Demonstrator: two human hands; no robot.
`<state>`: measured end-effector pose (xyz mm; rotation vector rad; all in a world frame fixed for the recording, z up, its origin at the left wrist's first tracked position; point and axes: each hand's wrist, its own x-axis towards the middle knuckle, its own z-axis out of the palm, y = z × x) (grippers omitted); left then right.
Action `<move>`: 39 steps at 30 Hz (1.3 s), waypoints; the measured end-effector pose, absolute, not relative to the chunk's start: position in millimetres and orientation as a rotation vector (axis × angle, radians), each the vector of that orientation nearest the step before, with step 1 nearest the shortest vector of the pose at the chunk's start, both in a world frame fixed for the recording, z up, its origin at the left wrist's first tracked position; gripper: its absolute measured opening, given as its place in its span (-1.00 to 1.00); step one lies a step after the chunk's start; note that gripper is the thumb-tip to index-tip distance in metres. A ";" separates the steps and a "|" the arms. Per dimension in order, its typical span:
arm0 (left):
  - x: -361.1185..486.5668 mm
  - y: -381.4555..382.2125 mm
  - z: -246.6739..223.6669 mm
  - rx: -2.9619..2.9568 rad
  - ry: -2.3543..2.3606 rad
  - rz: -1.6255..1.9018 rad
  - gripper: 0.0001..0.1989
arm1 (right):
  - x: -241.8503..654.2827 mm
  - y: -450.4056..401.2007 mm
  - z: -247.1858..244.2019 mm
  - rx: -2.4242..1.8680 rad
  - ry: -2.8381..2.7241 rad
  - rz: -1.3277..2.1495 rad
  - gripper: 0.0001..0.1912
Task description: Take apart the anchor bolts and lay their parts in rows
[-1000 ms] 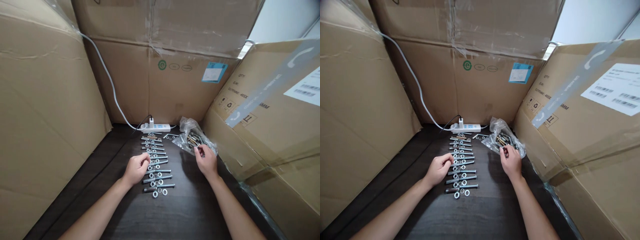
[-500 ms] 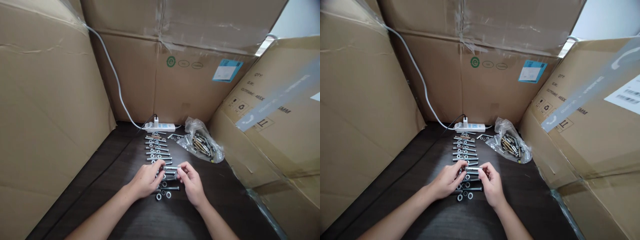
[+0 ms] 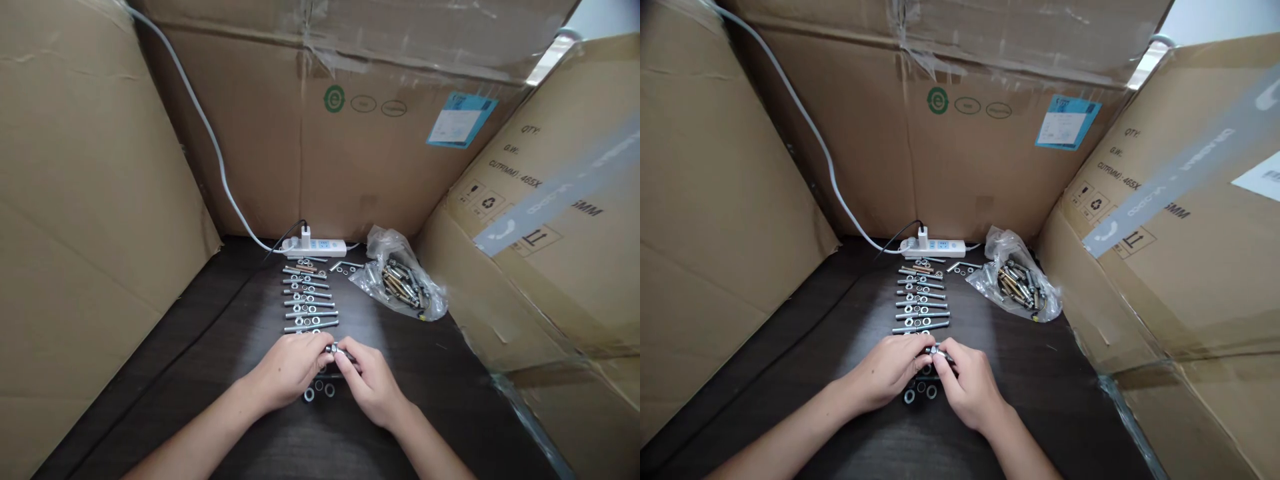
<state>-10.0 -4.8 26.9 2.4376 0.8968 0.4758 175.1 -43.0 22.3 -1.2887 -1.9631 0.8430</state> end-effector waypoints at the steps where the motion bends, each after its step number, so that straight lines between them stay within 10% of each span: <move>1: -9.3 -5.0 26.2 2.435 0.889 0.473 -0.80 | 175.5 -43.3 22.5 -1.302 -1.968 0.828 -0.76; 39: -9.0 -5.5 24.7 2.510 0.872 0.638 -0.80 | 177.9 -42.7 11.3 -1.306 -1.908 0.601 -0.90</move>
